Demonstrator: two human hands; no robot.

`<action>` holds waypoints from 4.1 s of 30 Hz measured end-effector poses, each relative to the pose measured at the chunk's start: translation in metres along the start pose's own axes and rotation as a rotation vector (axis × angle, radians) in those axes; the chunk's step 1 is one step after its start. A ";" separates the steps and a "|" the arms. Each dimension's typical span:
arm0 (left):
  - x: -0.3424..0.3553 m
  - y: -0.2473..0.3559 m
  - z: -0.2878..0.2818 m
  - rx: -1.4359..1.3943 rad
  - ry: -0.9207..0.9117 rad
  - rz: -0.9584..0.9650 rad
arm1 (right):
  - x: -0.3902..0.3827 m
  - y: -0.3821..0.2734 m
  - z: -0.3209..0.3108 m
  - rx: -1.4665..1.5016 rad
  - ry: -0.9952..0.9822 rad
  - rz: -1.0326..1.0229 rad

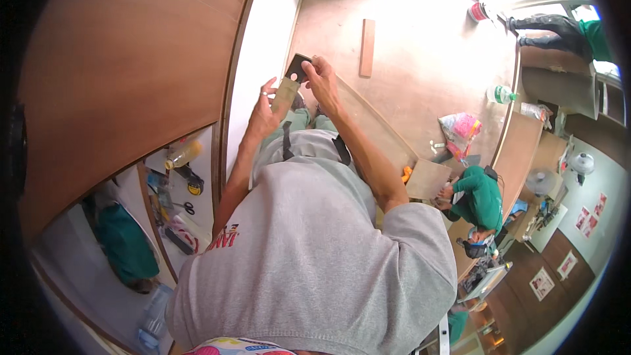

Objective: The person is installing a wooden trim piece onto the edge of a cabinet door. They use a small metal tool to tap the trim into place and a sanding block to smooth the edges. The person works methodically along the length of the door, ensuring the trim is flush and secure.

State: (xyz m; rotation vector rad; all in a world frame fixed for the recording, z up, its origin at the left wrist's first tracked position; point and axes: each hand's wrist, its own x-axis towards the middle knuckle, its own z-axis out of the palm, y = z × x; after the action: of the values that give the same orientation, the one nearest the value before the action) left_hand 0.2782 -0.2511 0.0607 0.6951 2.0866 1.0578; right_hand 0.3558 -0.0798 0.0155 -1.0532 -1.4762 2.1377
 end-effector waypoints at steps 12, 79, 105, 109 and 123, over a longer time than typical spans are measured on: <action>0.033 -0.050 -0.027 0.043 0.110 0.108 | 0.050 -0.015 0.038 -0.045 -0.356 0.169; -0.190 -0.041 -0.088 0.368 0.671 0.759 | -0.166 0.093 0.196 0.196 -1.259 -0.131; 0.023 0.176 -0.005 -0.781 0.169 0.515 | 0.060 -0.074 0.037 -0.213 -0.367 -0.471; 0.042 0.146 0.007 0.223 0.402 0.817 | 0.054 0.006 0.048 0.397 -0.953 -0.366; -0.091 -0.087 0.006 0.210 0.668 0.181 | 0.023 -0.118 0.018 0.353 -0.816 0.173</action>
State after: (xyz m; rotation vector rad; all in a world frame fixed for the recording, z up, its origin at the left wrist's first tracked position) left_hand 0.3260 -0.3585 0.0160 0.7041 2.7778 1.3107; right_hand 0.3124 -0.0292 0.1171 -0.1670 -1.2168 3.0068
